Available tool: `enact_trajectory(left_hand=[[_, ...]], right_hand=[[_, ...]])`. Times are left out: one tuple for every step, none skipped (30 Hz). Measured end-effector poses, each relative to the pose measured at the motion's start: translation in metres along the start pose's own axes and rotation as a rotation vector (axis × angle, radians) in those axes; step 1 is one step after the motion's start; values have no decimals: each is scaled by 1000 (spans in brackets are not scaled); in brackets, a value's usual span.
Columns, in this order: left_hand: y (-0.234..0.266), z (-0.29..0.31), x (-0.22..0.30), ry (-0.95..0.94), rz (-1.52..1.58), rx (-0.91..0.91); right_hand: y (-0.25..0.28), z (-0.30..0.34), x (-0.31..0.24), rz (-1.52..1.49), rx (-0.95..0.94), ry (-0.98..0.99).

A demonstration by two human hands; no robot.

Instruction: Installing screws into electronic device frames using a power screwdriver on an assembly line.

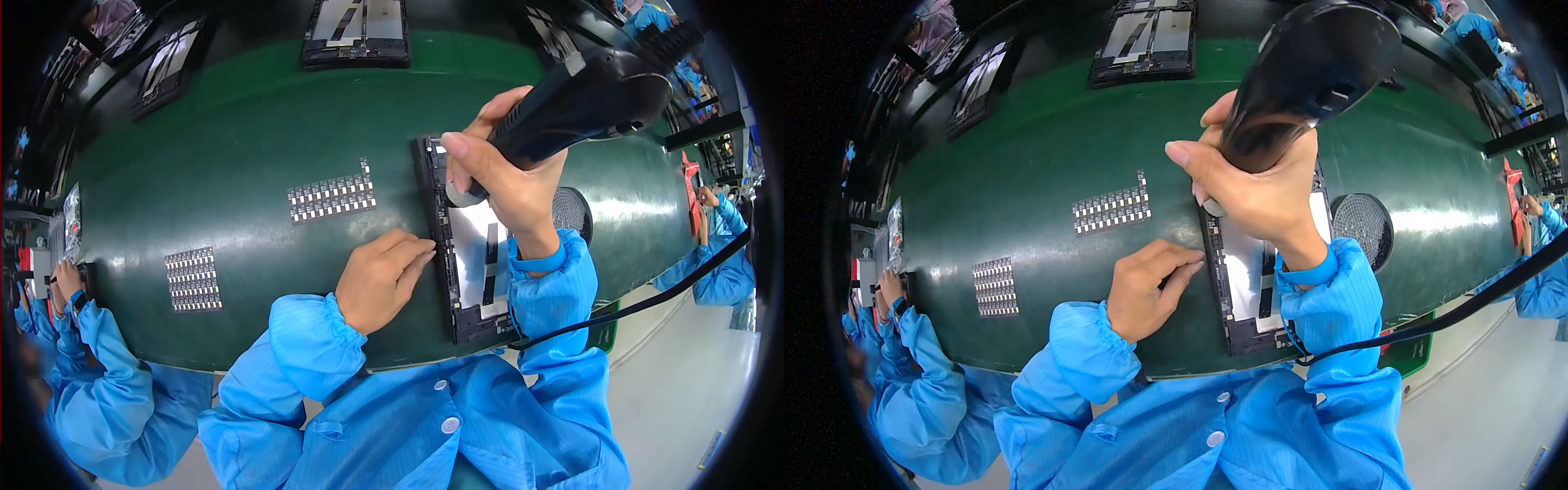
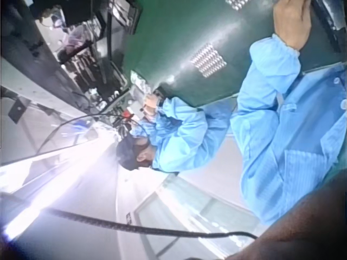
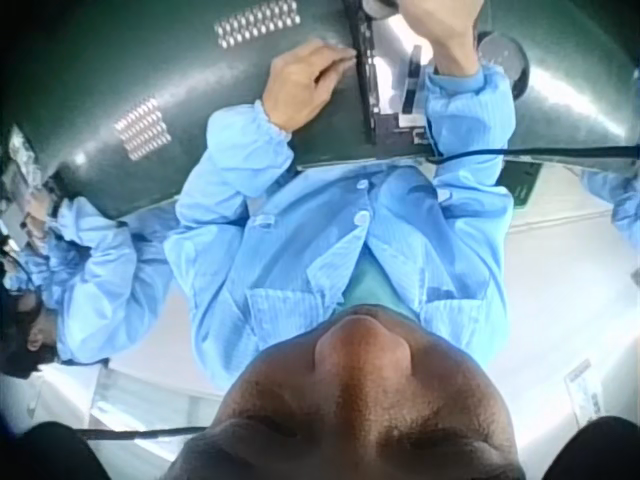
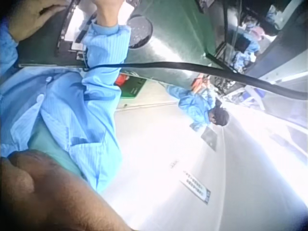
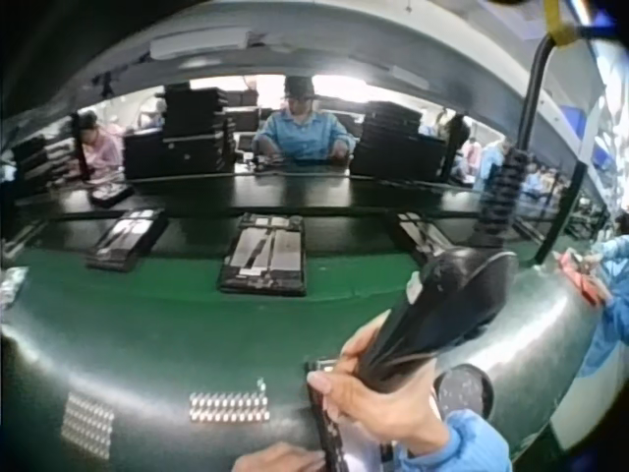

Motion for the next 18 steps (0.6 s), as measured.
enact_trajectory(left_hand=[[1,0,0,4,9,-1],[1,0,0,4,10,4],[3,-1,1,1,10,30],[4,-1,2,-3,11,56],[5,-1,2,-3,11,60],[5,0,0,14,27,65],[5,0,-2,31,44,69],[5,1,-2,33,44,73],[5,1,-4,49,52,76],[5,2,-6,65,59,79],[5,2,-7,66,61,81],[5,2,-8,79,81,93],[6,2,-10,91,101,105],[6,2,-9,92,103,106],[7,2,-9,110,99,95],[7,2,-10,128,94,84],[7,2,-10,130,95,85],[7,2,-10,121,106,87]], right_hand=[[2,0,2,-45,42,-5],[4,1,4,-89,84,-9],[3,1,4,-88,80,-9],[4,1,4,-91,79,-7],[4,2,5,-93,78,-6],[4,2,5,-94,74,-6],[3,2,6,-88,62,-5],[2,2,6,-82,49,-4],[1,3,5,-81,47,-6],[-3,3,1,-27,11,-16],[-7,3,-1,27,-24,-25],[-8,4,0,28,-26,-27],[-9,4,0,25,-40,-18],[-11,5,0,21,-53,-10],[-12,5,1,20,-55,-11],[-13,6,1,22,-48,-21],[-13,7,2,23,-41,-30],[-13,7,3,22,-42,-32]])
Point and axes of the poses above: each hand's wrist, its own z-axis away from the middle knuckle, its own y-axis out of the back of the hand, x = y × z, the point moved 8 cm from there along -z, towards the middle knuckle, and after that the axes turned 12 degrees about -x, right-handed, at the moved point
